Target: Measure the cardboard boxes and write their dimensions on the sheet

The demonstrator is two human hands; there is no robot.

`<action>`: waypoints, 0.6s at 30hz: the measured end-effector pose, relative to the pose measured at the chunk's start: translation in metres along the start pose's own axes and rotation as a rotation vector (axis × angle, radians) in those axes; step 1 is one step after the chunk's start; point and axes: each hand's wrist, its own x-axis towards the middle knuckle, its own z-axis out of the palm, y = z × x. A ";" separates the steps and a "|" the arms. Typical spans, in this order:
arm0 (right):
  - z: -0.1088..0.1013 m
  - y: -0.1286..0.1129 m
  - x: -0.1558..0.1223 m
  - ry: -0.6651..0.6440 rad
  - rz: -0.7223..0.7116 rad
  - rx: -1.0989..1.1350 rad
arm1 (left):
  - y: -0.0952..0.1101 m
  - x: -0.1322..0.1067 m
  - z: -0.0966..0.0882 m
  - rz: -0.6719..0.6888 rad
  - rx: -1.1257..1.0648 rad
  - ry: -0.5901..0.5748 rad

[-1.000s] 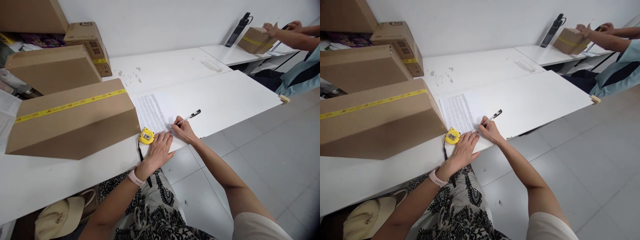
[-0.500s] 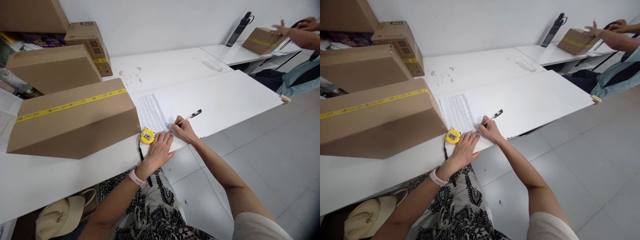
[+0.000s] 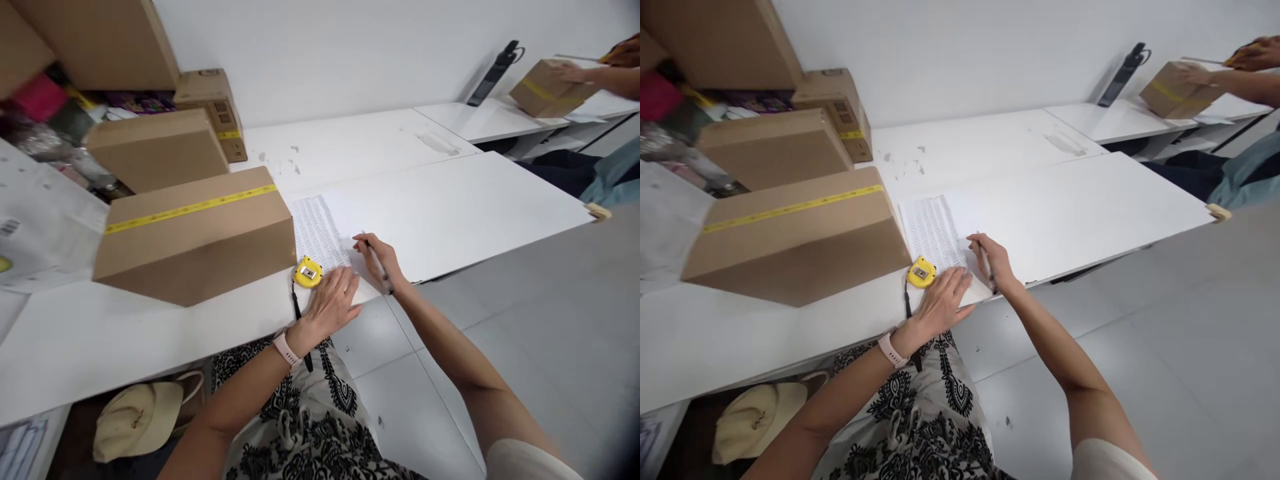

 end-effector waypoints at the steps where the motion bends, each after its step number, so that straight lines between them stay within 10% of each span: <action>1: -0.001 0.000 0.005 -0.030 -0.059 -0.143 | 0.002 -0.003 -0.003 0.019 -0.022 0.049; 7: 0.002 -0.004 0.026 -0.136 -0.208 -0.684 | 0.004 -0.045 -0.032 -0.108 -0.095 0.293; 18: 0.075 -0.090 -0.035 -0.212 -0.134 -0.141 | -0.042 -0.118 -0.049 -0.685 -0.317 0.413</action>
